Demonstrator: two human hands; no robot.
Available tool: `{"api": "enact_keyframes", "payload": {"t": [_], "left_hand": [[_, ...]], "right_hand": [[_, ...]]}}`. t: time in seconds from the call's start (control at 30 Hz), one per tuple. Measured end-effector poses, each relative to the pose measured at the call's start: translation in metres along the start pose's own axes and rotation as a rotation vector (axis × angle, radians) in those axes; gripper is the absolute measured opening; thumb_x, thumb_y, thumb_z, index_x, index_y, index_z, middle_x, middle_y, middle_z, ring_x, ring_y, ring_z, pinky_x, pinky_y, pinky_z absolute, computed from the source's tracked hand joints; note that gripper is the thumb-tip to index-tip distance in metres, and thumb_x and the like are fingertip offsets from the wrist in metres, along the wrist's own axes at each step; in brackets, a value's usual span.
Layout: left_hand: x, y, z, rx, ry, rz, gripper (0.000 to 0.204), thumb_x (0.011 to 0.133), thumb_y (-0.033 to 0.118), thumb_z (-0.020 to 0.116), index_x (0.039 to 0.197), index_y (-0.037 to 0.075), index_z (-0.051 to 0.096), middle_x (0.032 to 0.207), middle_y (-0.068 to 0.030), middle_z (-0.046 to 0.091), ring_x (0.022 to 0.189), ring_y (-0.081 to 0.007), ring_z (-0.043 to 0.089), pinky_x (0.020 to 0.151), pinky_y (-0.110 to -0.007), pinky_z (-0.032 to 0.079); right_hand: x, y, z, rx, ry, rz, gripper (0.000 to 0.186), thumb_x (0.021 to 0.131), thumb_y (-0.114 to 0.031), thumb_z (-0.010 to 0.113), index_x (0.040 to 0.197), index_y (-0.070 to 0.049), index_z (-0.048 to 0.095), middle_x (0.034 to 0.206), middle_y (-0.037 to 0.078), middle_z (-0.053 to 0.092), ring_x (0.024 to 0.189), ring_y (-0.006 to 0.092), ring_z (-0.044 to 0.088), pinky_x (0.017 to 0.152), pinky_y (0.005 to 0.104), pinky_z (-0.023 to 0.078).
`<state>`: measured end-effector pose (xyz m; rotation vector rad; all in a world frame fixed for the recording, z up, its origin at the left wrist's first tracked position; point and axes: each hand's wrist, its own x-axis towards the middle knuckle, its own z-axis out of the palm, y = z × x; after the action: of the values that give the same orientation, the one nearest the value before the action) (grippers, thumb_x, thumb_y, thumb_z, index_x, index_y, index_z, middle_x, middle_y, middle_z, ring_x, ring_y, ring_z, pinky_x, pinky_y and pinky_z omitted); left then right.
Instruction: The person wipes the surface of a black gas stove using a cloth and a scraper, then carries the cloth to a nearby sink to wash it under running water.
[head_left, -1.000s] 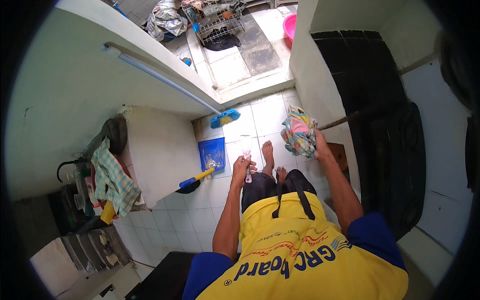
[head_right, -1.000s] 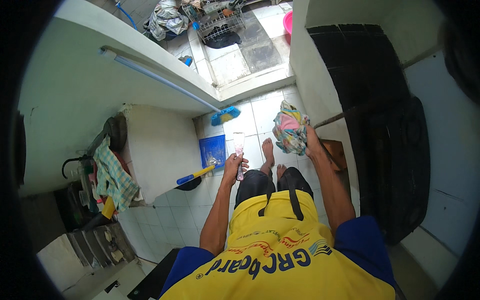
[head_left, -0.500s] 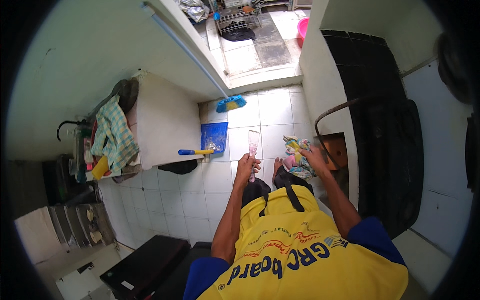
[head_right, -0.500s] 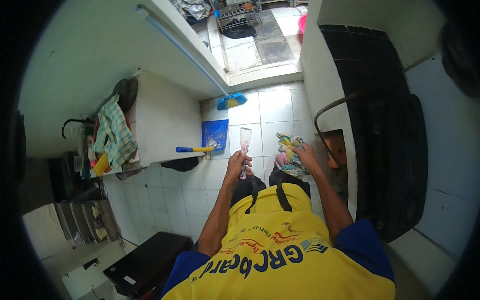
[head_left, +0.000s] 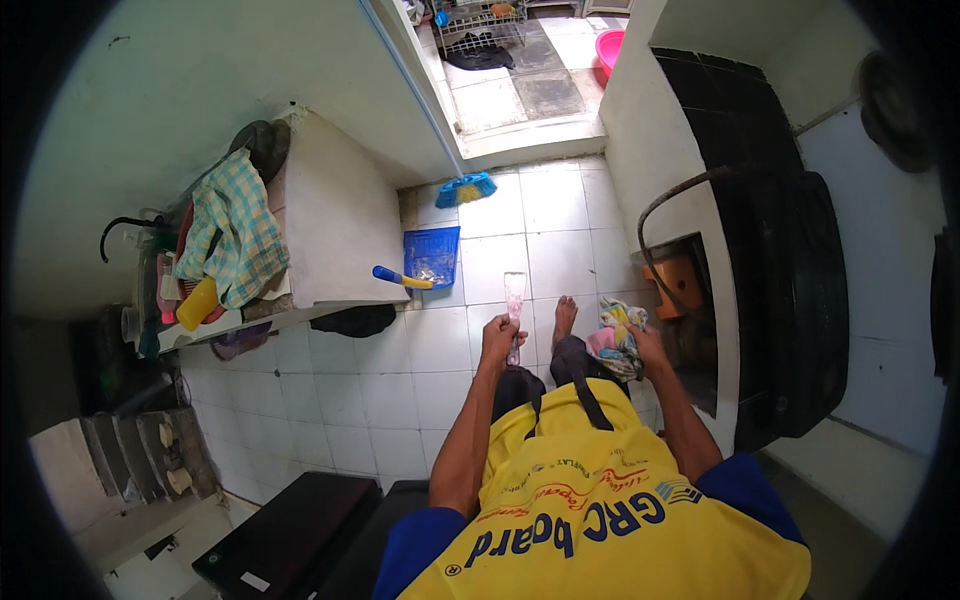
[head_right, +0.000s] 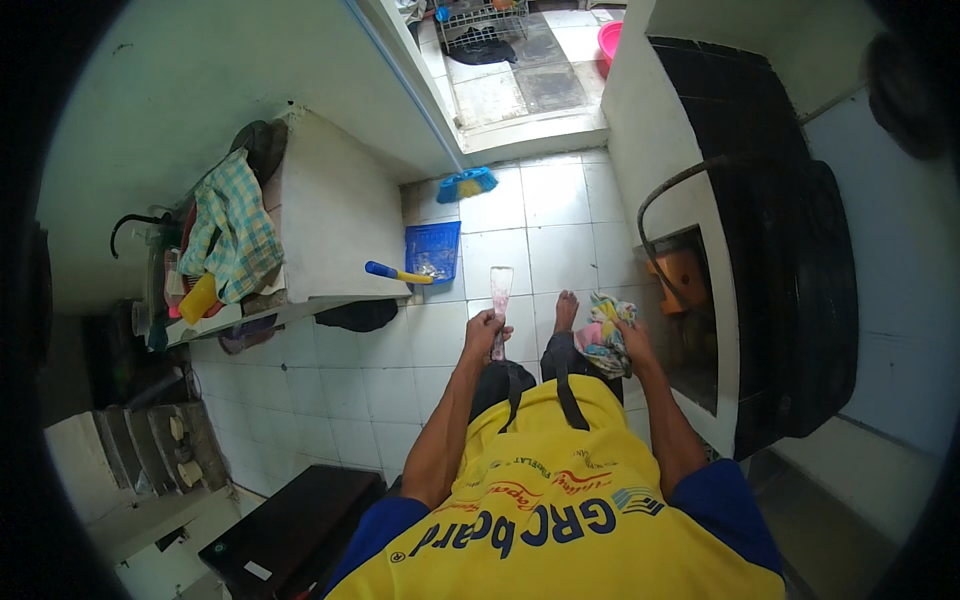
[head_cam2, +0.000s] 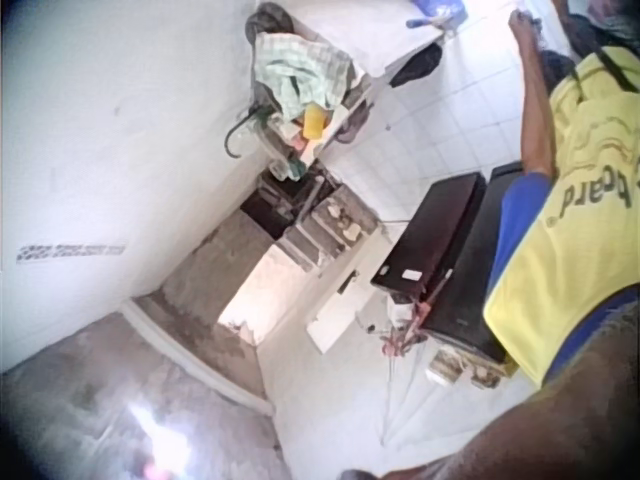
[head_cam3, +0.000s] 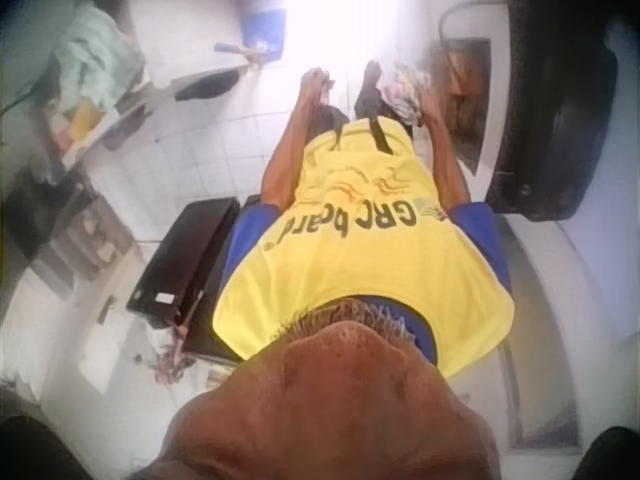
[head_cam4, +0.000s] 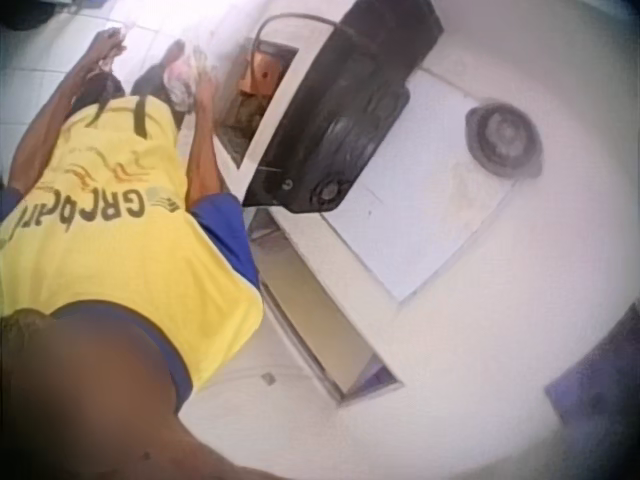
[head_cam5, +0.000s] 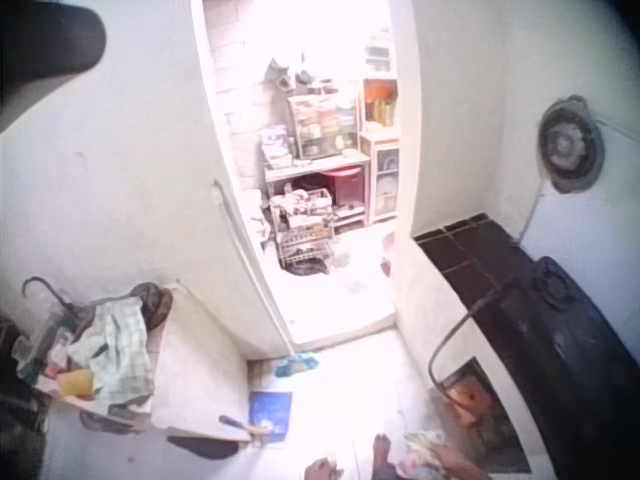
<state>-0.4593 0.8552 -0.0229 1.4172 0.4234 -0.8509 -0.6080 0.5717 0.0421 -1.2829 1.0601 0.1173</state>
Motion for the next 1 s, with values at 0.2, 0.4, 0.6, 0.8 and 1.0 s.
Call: {"api": "enact_keyframes", "payload": {"t": [0.2, 0.4, 0.6, 0.8, 1.0], "left_hand": [[0.018, -0.027, -0.074, 0.407, 0.212, 0.08, 0.098, 0.079, 0.048, 0.075, 0.144, -0.01, 0.03, 0.145, -0.031, 0.037, 0.131, -0.0384, 0.043, 0.107, -0.042, 0.037], [-0.046, -0.117, -0.202, 0.351, 0.257, -0.055, 0.067, 0.088, 0.035, 0.067, 0.136, -0.006, 0.046, 0.124, -0.0204, 0.059, 0.107, -0.0261, 0.059, 0.088, -0.038, 0.049], [-0.149, -0.203, -0.325, 0.311, 0.447, -0.323, 0.053, 0.088, 0.028, 0.065, 0.133, 0.003, 0.051, 0.099, -0.0074, 0.065, 0.081, -0.018, 0.063, 0.061, -0.03, 0.045], [-0.197, -0.227, -0.331, 0.048, 0.499, -0.383, 0.049, 0.09, 0.024, 0.062, 0.134, 0.005, 0.05, 0.096, -0.0036, 0.063, 0.083, -0.0152, 0.063, 0.06, -0.028, 0.044], [-0.215, -0.219, -0.298, 0.027, 0.43, -0.284, 0.053, 0.091, 0.024, 0.06, 0.137, 0.003, 0.046, 0.103, -0.0046, 0.062, 0.093, -0.0151, 0.062, 0.07, -0.03, 0.045]], "right_hand": [[-0.058, 0.047, 0.016, 0.125, -0.024, 0.031, 0.032, 0.093, -0.023, 0.061, 0.112, 0.002, 0.063, 0.096, 0.008, 0.068, 0.082, 0.0154, 0.066, 0.073, 0.0308, 0.052], [-0.103, 0.119, 0.009, 0.188, 0.141, 0.13, 0.031, 0.094, -0.023, 0.059, 0.113, 0.002, 0.061, 0.097, 0.008, 0.068, 0.083, 0.017, 0.067, 0.074, 0.0314, 0.053], [-0.114, 0.132, 0.018, 0.292, 0.116, 0.153, 0.031, 0.093, -0.021, 0.061, 0.11, 0.004, 0.062, 0.097, 0.009, 0.067, 0.082, 0.0175, 0.066, 0.072, 0.0321, 0.053], [-0.081, 0.127, 0.021, 0.052, 0.039, 0.138, 0.034, 0.092, -0.023, 0.059, 0.114, 0.003, 0.06, 0.094, 0.009, 0.068, 0.082, 0.0188, 0.067, 0.074, 0.0345, 0.054], [-0.076, 0.119, 0.048, 0.243, -0.164, 0.141, 0.036, 0.093, -0.028, 0.057, 0.115, 0.001, 0.06, 0.099, 0.009, 0.068, 0.086, 0.0196, 0.068, 0.078, 0.0343, 0.055]]}}
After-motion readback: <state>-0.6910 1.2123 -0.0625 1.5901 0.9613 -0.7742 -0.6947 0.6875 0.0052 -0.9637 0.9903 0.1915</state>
